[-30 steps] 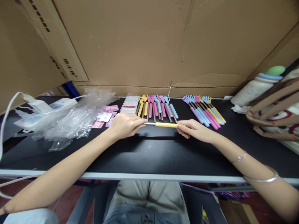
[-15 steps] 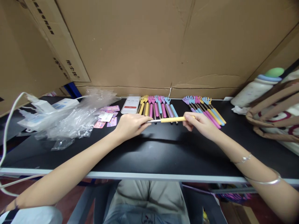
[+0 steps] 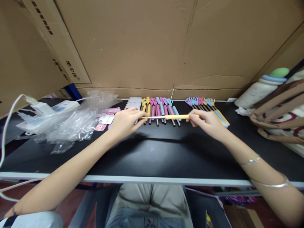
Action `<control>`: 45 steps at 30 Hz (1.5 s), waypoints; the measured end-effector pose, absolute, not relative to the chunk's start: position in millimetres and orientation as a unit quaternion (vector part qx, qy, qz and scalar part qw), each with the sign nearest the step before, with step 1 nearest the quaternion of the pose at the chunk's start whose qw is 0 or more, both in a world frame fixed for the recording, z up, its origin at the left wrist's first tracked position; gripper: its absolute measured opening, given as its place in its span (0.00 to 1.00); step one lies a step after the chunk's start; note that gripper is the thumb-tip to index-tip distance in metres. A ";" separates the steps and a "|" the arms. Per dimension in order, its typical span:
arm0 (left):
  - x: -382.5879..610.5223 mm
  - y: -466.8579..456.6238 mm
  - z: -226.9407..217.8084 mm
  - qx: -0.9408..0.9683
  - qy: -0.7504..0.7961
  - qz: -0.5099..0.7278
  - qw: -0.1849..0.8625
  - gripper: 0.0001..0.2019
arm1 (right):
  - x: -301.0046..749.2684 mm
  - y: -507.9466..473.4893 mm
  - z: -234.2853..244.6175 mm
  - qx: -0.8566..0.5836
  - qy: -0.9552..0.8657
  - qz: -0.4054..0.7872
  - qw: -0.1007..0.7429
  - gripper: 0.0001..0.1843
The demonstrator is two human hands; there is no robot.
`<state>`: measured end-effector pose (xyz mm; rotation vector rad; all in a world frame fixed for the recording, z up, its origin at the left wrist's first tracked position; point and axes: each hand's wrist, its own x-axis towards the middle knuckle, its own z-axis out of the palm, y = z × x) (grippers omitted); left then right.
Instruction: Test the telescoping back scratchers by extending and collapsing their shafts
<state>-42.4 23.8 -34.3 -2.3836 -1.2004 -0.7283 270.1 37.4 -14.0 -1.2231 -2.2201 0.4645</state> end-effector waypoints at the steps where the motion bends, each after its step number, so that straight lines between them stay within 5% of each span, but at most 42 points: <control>1: -42.1 23.6 -34.8 -0.847 -0.424 -0.259 0.187 0.11 | 270.9 38.0 -14.8 -0.461 -0.832 0.150 0.271 0.20; 8: -32.7 20.1 -46.1 -0.862 -0.384 -0.272 0.187 0.12 | 269.0 37.3 -19.8 -0.461 -0.859 -0.015 0.221 0.17; 18: -15.4 11.9 -55.1 -0.878 -0.322 -0.291 0.204 0.11 | 246.0 25.0 -36.3 -0.347 -0.931 -0.020 0.110 0.12; 38: -26.3 15.3 -38.0 -0.907 -0.368 -0.178 0.095 0.11 | 248.3 22.7 -29.6 -0.345 -0.925 -0.087 0.132 0.13; 45: -61.5 30.4 -20.3 -0.872 -0.465 -0.134 0.078 0.13 | 285.0 46.0 -19.6 -0.456 -0.867 -0.132 0.154 0.09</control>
